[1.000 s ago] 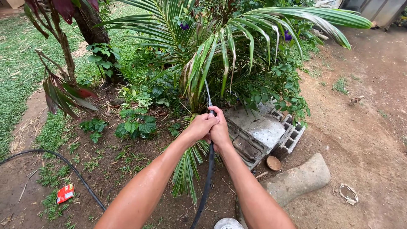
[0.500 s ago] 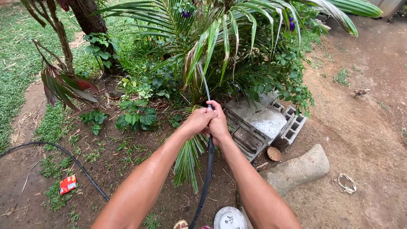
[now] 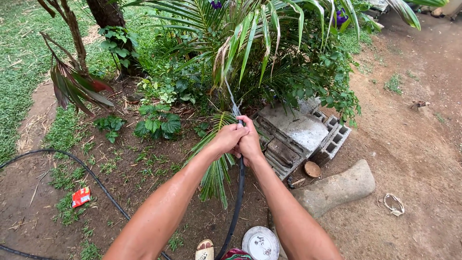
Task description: Watering various garden plants and trees using a handheld hose.
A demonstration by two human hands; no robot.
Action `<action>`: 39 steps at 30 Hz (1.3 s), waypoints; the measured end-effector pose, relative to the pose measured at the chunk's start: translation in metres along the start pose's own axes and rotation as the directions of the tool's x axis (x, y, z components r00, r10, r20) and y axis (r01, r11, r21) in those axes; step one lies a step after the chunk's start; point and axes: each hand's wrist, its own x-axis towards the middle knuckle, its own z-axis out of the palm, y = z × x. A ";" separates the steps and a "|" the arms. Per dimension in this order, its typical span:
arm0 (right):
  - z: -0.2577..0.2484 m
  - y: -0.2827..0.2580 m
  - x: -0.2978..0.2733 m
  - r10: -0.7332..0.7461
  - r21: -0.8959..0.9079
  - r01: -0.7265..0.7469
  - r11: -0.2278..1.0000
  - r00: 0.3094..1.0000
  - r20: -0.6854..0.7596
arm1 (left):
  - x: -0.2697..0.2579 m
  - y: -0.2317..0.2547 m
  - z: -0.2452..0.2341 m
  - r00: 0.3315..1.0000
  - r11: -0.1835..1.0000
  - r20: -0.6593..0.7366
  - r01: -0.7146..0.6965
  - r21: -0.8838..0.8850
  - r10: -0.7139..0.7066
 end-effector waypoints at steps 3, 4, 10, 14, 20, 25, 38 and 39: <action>0.001 0.001 -0.006 0.030 -0.023 -0.030 0.999 1.000 -0.005 | -0.001 -0.005 0.001 1.000 1.000 0.002 0.006 -0.012 -0.006; 0.001 0.002 -0.008 0.029 -0.021 -0.029 0.999 1.000 -0.003 | -0.003 -0.005 0.001 1.000 1.000 0.000 0.005 -0.010 -0.005; 0.002 0.007 -0.017 0.037 0.013 -0.036 0.999 0.999 -0.016 | -0.006 -0.012 0.004 1.000 0.998 0.000 0.029 0.051 -0.029; -0.001 0.010 -0.024 0.051 0.039 -0.050 0.998 0.998 -0.033 | -0.005 -0.018 0.009 1.000 0.998 0.005 0.027 0.053 -0.027; -0.007 0.012 -0.035 0.068 0.074 -0.063 0.995 0.996 -0.062 | -0.006 -0.025 0.018 1.000 0.997 0.016 0.026 0.072 -0.027; -0.018 0.022 -0.042 0.048 0.102 -0.041 0.994 0.997 -0.067 | -0.011 -0.028 0.028 0.998 0.994 0.032 0.043 0.101 -0.047; -0.022 0.025 -0.047 0.037 0.079 -0.031 0.996 0.997 -0.071 | -0.011 -0.031 0.034 0.995 0.990 0.049 0.080 0.117 -0.086; -0.022 0.025 -0.047 0.036 0.066 -0.031 0.997 0.997 -0.074 | -0.010 -0.032 0.034 0.995 0.989 0.049 0.085 0.121 -0.091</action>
